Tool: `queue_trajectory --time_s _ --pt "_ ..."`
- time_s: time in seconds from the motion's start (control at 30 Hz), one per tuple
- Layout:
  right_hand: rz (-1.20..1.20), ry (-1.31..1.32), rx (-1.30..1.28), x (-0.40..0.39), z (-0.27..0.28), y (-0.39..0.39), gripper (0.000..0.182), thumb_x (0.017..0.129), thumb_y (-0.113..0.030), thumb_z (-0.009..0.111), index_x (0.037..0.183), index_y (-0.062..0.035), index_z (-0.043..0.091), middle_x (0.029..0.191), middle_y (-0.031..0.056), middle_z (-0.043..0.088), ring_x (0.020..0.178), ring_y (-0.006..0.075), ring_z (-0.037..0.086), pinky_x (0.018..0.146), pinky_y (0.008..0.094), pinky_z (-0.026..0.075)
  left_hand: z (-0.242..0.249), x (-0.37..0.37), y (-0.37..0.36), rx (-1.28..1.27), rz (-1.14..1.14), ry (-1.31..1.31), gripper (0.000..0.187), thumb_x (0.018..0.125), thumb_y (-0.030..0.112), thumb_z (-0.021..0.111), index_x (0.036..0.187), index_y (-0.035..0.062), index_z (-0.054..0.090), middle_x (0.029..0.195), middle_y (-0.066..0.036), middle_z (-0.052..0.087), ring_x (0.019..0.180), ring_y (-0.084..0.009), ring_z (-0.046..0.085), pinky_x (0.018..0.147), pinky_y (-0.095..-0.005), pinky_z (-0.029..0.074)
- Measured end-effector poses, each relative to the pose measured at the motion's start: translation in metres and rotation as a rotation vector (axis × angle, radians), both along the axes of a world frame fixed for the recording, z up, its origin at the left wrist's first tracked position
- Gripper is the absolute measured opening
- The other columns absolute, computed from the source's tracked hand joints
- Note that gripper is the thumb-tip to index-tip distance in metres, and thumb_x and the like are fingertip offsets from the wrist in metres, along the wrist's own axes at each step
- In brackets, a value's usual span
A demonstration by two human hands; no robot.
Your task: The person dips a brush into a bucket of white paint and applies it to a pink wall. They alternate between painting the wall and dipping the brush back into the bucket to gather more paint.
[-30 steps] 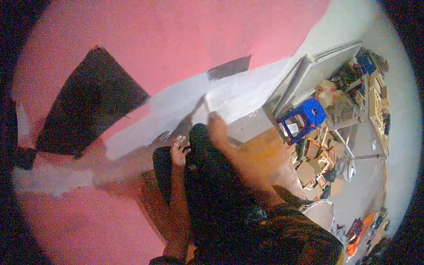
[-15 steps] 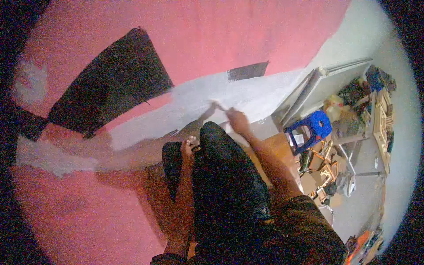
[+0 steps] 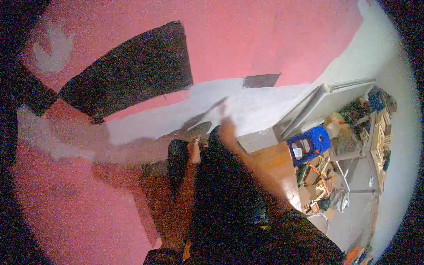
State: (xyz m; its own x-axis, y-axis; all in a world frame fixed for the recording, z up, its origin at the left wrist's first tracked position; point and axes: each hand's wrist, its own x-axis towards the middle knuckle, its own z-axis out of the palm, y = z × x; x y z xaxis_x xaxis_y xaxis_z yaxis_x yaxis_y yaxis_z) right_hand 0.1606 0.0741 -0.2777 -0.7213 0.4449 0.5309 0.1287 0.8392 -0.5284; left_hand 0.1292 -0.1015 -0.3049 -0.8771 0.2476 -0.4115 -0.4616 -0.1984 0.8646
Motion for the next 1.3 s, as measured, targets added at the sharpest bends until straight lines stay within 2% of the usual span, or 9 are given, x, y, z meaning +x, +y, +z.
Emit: queue_trajectory --time_s 0.07,0.27,0.43,0.57,0.73,0.97,1.03,1.1,1.3 --pt "0.333 -0.446 -0.255 -0.012 0.099 -0.097 0.020 0.078 -0.011 0.052 0.093 0.0009 0.058 0.095 0.0233 0.058 0.087 0.0432 0.056 0.075 0.0485 0.046 0.006 0.002 -0.004 -0.117 0.047 0.026 0.025 0.090 0.025 0.049 0.105 0.0068 0.059 0.098 -0.009 0.065 0.078 -0.0183 0.064 0.053 -0.0284 0.052" --pt "0.591 -0.187 -0.393 -0.034 0.146 -0.201 0.026 0.081 -0.015 0.053 0.100 0.0028 0.056 0.088 0.0257 0.060 0.085 0.0419 0.059 0.077 0.0525 0.045 -0.056 -0.014 -0.015 -0.170 0.191 0.295 0.025 0.089 0.025 0.052 0.103 0.0059 0.060 0.093 -0.007 0.065 0.071 -0.0155 0.063 0.052 -0.0270 0.051" --pt "0.344 -0.256 -0.238 -0.017 0.150 -0.051 0.018 0.085 -0.011 0.052 0.096 0.0015 0.058 0.086 0.0229 0.059 0.078 0.0393 0.059 0.066 0.0429 0.047 -0.099 -0.025 -0.005 -0.008 0.169 0.416 0.026 0.089 0.026 0.054 0.101 0.0051 0.061 0.089 -0.006 0.066 0.065 -0.0131 0.063 0.051 -0.0259 0.049" --pt "-0.043 0.003 -0.028 0.047 0.143 0.089 0.021 0.090 -0.016 0.048 0.090 0.0001 0.061 0.077 0.0221 0.059 0.072 0.0366 0.058 0.065 0.0394 0.045 0.019 0.000 0.003 0.023 0.021 -0.017 0.023 0.088 0.023 0.056 0.101 0.0056 0.061 0.088 -0.006 0.066 0.064 -0.0124 0.062 0.051 -0.0245 0.048" --pt "-0.544 -0.045 -0.192 0.100 0.148 0.165 0.032 0.091 -0.025 0.048 0.081 0.0045 0.053 0.072 0.0265 0.056 0.068 0.0390 0.056 0.063 0.0464 0.042 0.018 0.000 0.006 0.110 -0.028 0.074 0.021 0.089 0.023 0.054 0.100 0.0064 0.059 0.087 -0.005 0.065 0.064 -0.0127 0.062 0.050 -0.0236 0.047" --pt "0.064 -0.478 -0.550 -0.001 0.186 -0.070 0.026 0.083 -0.005 0.048 0.108 -0.0030 0.052 0.084 0.0216 0.060 0.075 0.0387 0.060 0.069 0.0498 0.047 0.011 0.010 0.018 -0.002 -0.087 0.130 0.020 0.088 0.021 0.053 0.103 0.0077 0.055 0.082 -0.003 0.063 0.059 -0.0129 0.058 0.048 -0.0258 0.045" --pt "0.355 -0.495 -0.189 -0.005 0.221 -0.151 0.028 0.082 -0.012 0.052 0.107 -0.0009 0.052 0.081 0.0240 0.060 0.069 0.0424 0.060 0.061 0.0484 0.049 0.010 0.019 0.012 -0.072 -0.107 0.127 0.022 0.087 0.021 0.055 0.104 0.0077 0.054 0.084 -0.003 0.063 0.062 -0.0120 0.059 0.049 -0.0245 0.045" --pt "0.555 -0.410 -0.502 0.002 0.232 -0.209 0.031 0.084 -0.014 0.051 0.112 -0.0016 0.048 0.081 0.0250 0.059 0.076 0.0424 0.059 0.068 0.0493 0.048 0.018 0.019 0.009 -0.080 -0.080 0.144 0.024 0.085 0.017 0.056 0.107 0.0094 0.052 0.089 -0.003 0.064 0.065 -0.0122 0.060 0.050 -0.0235 0.046" --pt "0.608 -0.202 -0.429 0.036 0.211 -0.199 0.033 0.087 -0.019 0.053 0.114 -0.0004 0.048 0.083 0.0222 0.059 0.077 0.0358 0.058 0.067 0.0440 0.047 0.105 0.032 -0.006 0.364 0.252 0.090 0.025 0.090 0.021 0.053 0.110 0.0064 0.049 0.098 -0.006 0.061 0.074 -0.0144 0.060 0.056 -0.0247 0.047"
